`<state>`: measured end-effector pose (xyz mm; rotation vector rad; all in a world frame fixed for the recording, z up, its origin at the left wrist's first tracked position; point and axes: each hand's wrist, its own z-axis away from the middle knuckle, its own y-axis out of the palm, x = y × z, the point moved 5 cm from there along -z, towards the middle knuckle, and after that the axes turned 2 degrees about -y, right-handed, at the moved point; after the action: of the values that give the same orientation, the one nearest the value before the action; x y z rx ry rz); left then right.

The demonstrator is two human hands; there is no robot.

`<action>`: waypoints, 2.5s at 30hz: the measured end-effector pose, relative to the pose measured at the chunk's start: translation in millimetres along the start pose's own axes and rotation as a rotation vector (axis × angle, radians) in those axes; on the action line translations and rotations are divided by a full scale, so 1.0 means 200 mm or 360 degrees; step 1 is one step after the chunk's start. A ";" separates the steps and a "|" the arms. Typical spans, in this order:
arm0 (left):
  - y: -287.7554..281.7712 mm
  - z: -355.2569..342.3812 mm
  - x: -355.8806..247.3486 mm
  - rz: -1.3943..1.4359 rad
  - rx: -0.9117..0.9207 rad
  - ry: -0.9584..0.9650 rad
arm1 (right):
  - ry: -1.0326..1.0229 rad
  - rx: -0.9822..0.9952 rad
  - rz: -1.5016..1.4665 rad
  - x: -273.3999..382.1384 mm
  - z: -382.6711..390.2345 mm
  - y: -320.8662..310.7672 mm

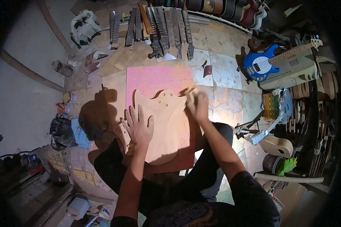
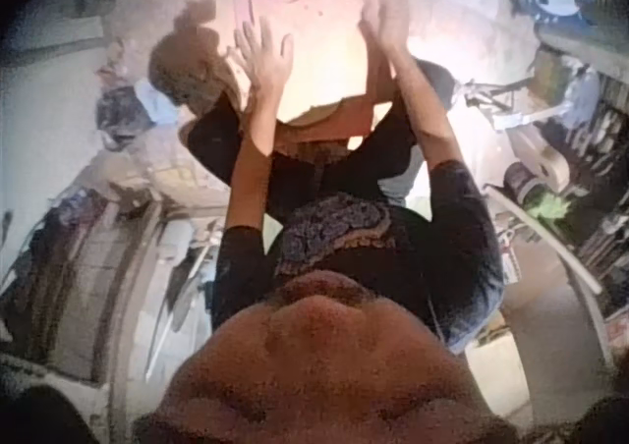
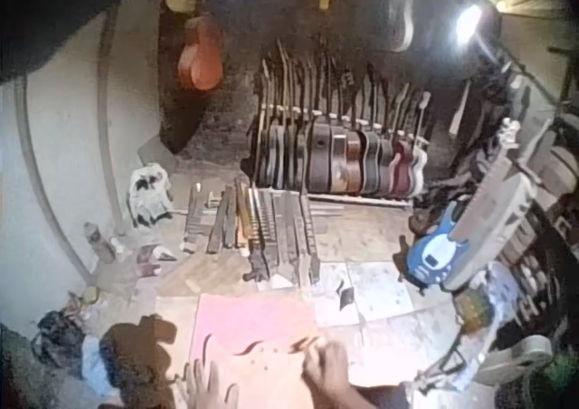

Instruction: The person sands a wooden guitar body by hand with a piece of sandpaper, moving it across the flat surfaces and curved edges.

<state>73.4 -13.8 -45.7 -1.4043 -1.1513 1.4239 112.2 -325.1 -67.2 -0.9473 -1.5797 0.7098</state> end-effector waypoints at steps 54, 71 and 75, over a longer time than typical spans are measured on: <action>-0.01 0.00 0.02 0.0005 -0.0119 -0.0065 | -0.0284 0.0489 -0.0756 0.61 0.65 -0.02; -0.02 0.00 0.01 0.0060 -0.0184 -0.0044 | -0.0061 -0.0109 -0.0530 0.55 0.33 0.01; -0.01 0.01 0.01 0.0052 -0.0190 -0.0041 | -0.0156 0.0259 -0.0744 0.55 0.67 0.09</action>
<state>70.6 -10.4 -43.6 -1.4973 -1.2531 1.4196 -22.0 -215.3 -55.5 -0.4037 -1.7175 0.5467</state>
